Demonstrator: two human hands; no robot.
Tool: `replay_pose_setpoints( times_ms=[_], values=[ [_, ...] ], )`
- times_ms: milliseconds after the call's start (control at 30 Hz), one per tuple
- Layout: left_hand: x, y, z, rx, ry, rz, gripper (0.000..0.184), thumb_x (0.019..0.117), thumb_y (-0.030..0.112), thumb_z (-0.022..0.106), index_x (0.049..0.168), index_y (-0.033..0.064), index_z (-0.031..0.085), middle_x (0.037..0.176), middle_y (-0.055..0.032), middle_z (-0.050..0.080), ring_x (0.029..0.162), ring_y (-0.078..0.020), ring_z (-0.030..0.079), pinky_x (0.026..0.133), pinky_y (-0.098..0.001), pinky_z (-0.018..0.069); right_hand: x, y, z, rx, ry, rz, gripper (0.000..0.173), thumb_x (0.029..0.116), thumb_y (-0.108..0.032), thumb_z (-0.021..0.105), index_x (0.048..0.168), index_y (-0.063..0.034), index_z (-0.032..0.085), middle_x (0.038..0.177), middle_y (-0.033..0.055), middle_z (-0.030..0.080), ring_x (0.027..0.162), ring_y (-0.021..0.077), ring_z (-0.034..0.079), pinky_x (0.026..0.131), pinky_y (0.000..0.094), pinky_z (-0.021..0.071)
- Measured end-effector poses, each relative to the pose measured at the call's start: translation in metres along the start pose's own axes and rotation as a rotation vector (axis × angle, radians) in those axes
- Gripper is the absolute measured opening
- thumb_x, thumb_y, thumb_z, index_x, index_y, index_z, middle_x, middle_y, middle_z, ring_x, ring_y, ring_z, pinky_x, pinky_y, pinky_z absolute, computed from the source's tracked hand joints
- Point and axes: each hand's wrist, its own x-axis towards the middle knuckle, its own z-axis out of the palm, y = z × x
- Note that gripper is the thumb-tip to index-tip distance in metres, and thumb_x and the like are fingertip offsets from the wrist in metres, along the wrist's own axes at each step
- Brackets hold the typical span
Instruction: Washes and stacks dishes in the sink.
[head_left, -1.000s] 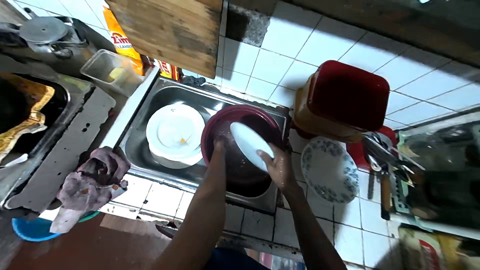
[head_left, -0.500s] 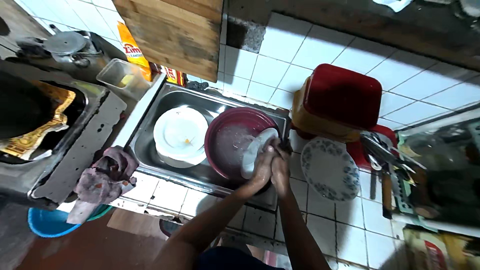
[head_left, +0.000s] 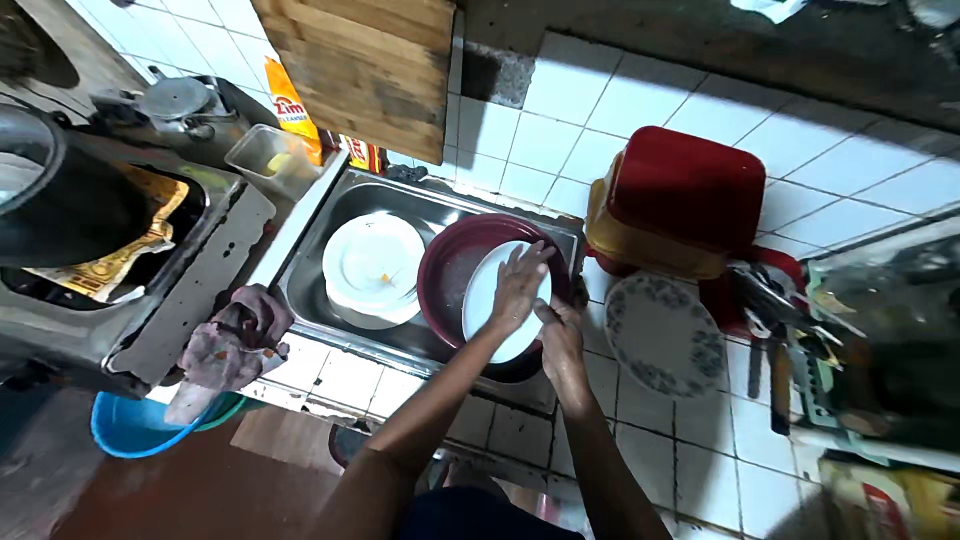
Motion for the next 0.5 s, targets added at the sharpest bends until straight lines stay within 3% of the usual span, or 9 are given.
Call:
replay_pose_setpoints(
  times_ms=[67, 133, 200, 233, 267, 333, 433, 500],
  values=[
    [0.002, -0.011, -0.009, -0.061, 0.024, -0.075, 0.059, 0.1103, 0.049, 0.024, 0.154, 0.0181, 0.049, 0.164, 0.0042, 0.038, 0.156, -0.0236, 0.025, 0.125, -0.0607, 0.0124, -0.007, -0.004, -0.003, 0.048, -0.001, -0.001, 0.02, 0.1048, -0.007, 0.054, 0.112, 0.0043, 0.069, 0.096, 0.0132, 0.07, 0.084, 0.0137, 0.068, 0.075, 0.0315, 0.0585],
    [-0.005, -0.034, -0.014, -0.087, 0.109, -0.186, 0.057, 0.1113, 0.047, 0.028, 0.156, 0.0167, 0.045, 0.165, 0.0001, 0.038, 0.153, -0.0212, 0.031, 0.126, -0.0523, 0.0213, -0.012, -0.008, -0.006, 0.049, -0.014, -0.048, 0.019, 0.1044, -0.007, 0.055, 0.105, 0.0036, 0.07, 0.089, 0.0095, 0.07, 0.079, 0.0101, 0.067, 0.071, 0.0277, 0.0575],
    [-0.026, -0.056, -0.017, -0.121, 0.129, -0.406, 0.057, 0.1119, 0.046, 0.03, 0.158, 0.0139, 0.042, 0.163, -0.0069, 0.04, 0.151, -0.0228, 0.036, 0.125, -0.05, 0.0262, -0.018, -0.012, -0.014, -0.034, -0.041, -0.161, 0.02, 0.1045, -0.008, 0.053, 0.104, 0.0015, 0.071, 0.087, 0.0059, 0.07, 0.081, 0.0065, 0.067, 0.075, 0.0259, 0.056],
    [-0.04, -0.063, -0.018, -0.104, 0.114, -0.52, 0.058, 0.1118, 0.046, 0.031, 0.151, 0.0072, 0.05, 0.154, -0.0145, 0.051, 0.143, -0.0273, 0.047, 0.12, -0.0522, 0.0331, -0.021, -0.014, -0.02, -0.102, -0.059, -0.246, 0.021, 0.1045, -0.008, 0.052, 0.107, 0.0006, 0.071, 0.089, 0.0045, 0.071, 0.084, 0.0047, 0.068, 0.079, 0.0254, 0.0568],
    [-0.052, -0.067, -0.022, -0.051, 0.068, -0.586, 0.058, 0.1117, 0.044, 0.034, 0.136, -0.0015, 0.061, 0.136, -0.0222, 0.063, 0.13, -0.0324, 0.058, 0.113, -0.0545, 0.0409, -0.024, -0.019, -0.027, -0.177, -0.077, -0.33, 0.022, 0.1047, -0.009, 0.051, 0.111, 0.001, 0.07, 0.09, 0.0044, 0.071, 0.085, 0.0036, 0.067, 0.081, 0.0247, 0.0565],
    [-0.07, -0.061, -0.039, 0.142, -0.027, -0.481, 0.042, 0.108, 0.033, 0.05, 0.113, -0.0021, 0.073, 0.106, -0.0196, 0.072, 0.104, -0.03, 0.068, 0.097, -0.0522, 0.0508, -0.031, -0.03, -0.044, -0.333, -0.094, -0.478, 0.026, 0.1047, -0.01, 0.05, 0.115, 0.0042, 0.068, 0.089, 0.0071, 0.07, 0.083, 0.0041, 0.067, 0.079, 0.0237, 0.0559],
    [-0.077, -0.047, -0.085, 0.264, 0.242, -0.282, 0.028, 0.1014, 0.021, 0.063, 0.12, 0.0035, 0.073, 0.112, -0.014, 0.075, 0.103, -0.0258, 0.073, 0.097, -0.0499, 0.0561, -0.052, -0.047, -0.073, -0.59, -0.094, -0.697, 0.03, 0.103, -0.011, 0.05, 0.115, 0.0078, 0.07, 0.088, 0.0162, 0.073, 0.079, 0.0161, 0.071, 0.076, 0.0311, 0.058],
    [-0.073, -0.056, -0.128, 0.389, 0.421, -0.344, 0.035, 0.1015, 0.021, 0.062, 0.13, 0.0018, 0.067, 0.122, -0.0207, 0.07, 0.105, -0.0361, 0.07, 0.093, -0.0571, 0.0545, -0.068, -0.059, -0.091, -0.757, -0.068, -0.854, 0.029, 0.1017, -0.012, 0.05, 0.112, 0.0049, 0.071, 0.086, 0.0177, 0.074, 0.074, 0.0243, 0.073, 0.069, 0.0367, 0.059]
  ],
)
